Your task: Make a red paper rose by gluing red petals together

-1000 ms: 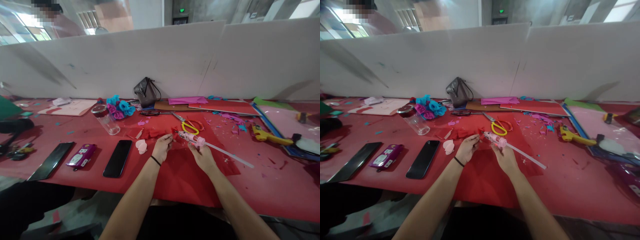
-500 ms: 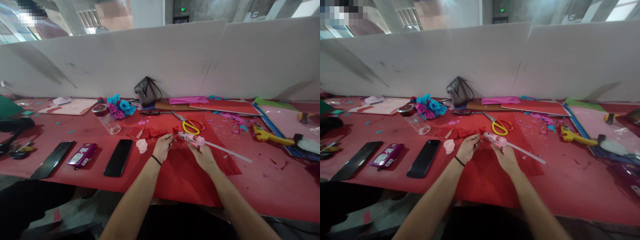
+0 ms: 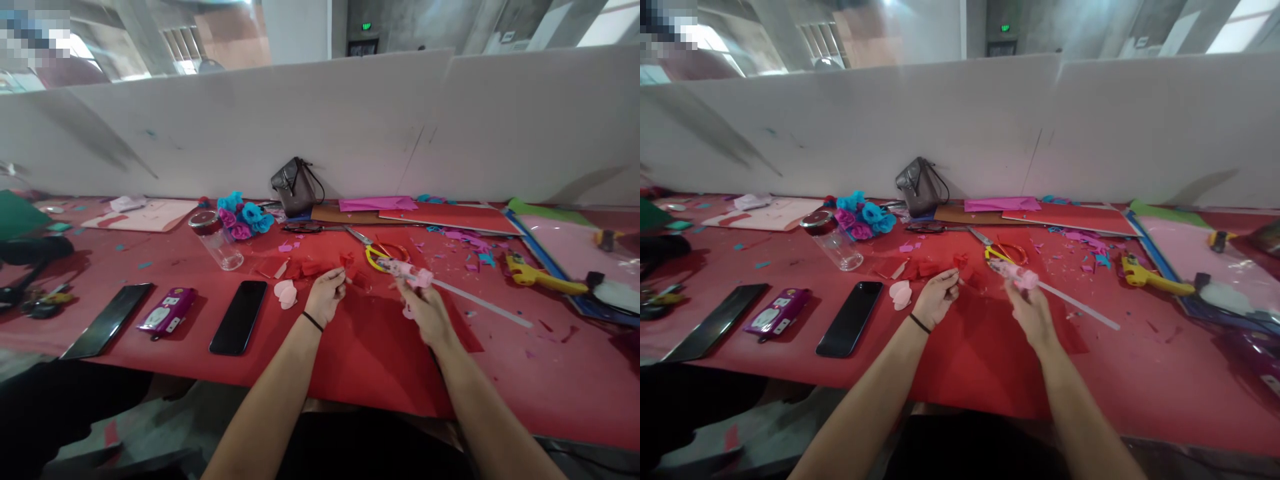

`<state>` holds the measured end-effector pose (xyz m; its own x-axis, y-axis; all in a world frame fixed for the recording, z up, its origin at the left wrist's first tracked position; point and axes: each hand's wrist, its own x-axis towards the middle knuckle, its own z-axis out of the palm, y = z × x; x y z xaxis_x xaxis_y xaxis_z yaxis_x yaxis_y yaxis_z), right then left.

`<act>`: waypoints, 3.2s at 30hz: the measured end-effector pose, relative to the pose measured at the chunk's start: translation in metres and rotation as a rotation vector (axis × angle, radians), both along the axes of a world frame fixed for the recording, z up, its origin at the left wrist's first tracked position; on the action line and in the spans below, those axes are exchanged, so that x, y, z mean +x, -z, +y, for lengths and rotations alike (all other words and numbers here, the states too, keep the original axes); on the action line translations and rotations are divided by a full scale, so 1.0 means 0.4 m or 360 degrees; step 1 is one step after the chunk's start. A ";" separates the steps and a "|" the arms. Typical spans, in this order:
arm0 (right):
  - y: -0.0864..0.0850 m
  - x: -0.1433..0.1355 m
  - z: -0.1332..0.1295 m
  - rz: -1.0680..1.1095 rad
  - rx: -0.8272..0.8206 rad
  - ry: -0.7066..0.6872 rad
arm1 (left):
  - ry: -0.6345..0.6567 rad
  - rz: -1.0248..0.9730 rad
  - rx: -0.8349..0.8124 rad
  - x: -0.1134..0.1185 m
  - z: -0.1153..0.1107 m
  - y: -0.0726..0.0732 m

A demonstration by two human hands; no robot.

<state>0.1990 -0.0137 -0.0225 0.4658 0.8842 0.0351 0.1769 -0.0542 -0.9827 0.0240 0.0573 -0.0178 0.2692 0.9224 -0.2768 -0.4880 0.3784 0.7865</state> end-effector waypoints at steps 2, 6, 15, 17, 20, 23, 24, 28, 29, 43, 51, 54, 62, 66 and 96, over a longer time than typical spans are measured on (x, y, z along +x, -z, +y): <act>-0.001 0.058 0.001 0.0089 -0.0146 0.0232 | 0.0009 -0.0040 0.0015 -0.001 -0.001 -0.003; -0.008 0.209 -0.030 -0.0298 -0.0410 0.0388 | -0.0005 -0.0142 0.0014 -0.001 0.001 -0.003; -0.043 -0.006 -0.017 -0.1166 0.0221 0.0139 | -0.0125 -0.0425 -0.0032 -0.003 0.012 0.007; -0.038 -0.101 0.047 -0.0624 0.0260 -0.0270 | -0.0115 -0.0413 -0.0055 -0.005 0.009 0.007; -0.025 -0.173 0.119 -0.0012 0.0224 -0.0465 | -0.0081 -0.0367 -0.0099 -0.005 0.007 0.007; -0.013 -0.177 0.136 0.0320 0.0213 -0.0475 | -0.0038 -0.0383 -0.0124 0.000 0.006 0.008; -0.011 -0.172 0.134 0.0395 0.0209 -0.0460 | -0.0021 -0.0390 -0.0125 0.003 0.005 0.008; -0.007 -0.158 0.126 0.0592 0.0150 -0.0462 | 0.0038 -0.0401 -0.0096 0.011 -0.002 0.007; -0.007 -0.157 0.127 0.0623 0.0137 -0.0473 | 0.0048 -0.0409 -0.0083 0.011 -0.005 0.006; -0.036 -0.168 0.112 0.0810 0.0097 -0.0491 | -0.0219 -0.0189 0.0151 -0.004 0.008 -0.003; -0.025 -0.178 0.112 0.0728 0.0074 -0.0575 | -0.0206 -0.0226 0.0079 -0.011 0.006 -0.011; -0.027 -0.181 0.110 0.0707 0.0062 -0.0580 | -0.0204 -0.0202 0.0090 -0.011 0.005 -0.011; -0.041 -0.185 0.105 0.0587 0.0099 -0.0579 | -0.0137 -0.0171 0.0084 -0.016 -0.003 -0.025; -0.052 -0.175 0.107 0.0648 0.0062 -0.0545 | -0.0044 -0.0199 -0.0027 -0.030 -0.007 -0.038; -0.045 -0.166 0.109 0.0629 0.0131 -0.0596 | 0.0002 -0.0222 0.0203 -0.025 -0.013 -0.035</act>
<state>0.1325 0.0299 -0.0046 0.1119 0.9937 -0.0028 -0.2141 0.0214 -0.9766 0.0140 0.0522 -0.0037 0.2979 0.9473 -0.1175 -0.5953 0.2805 0.7530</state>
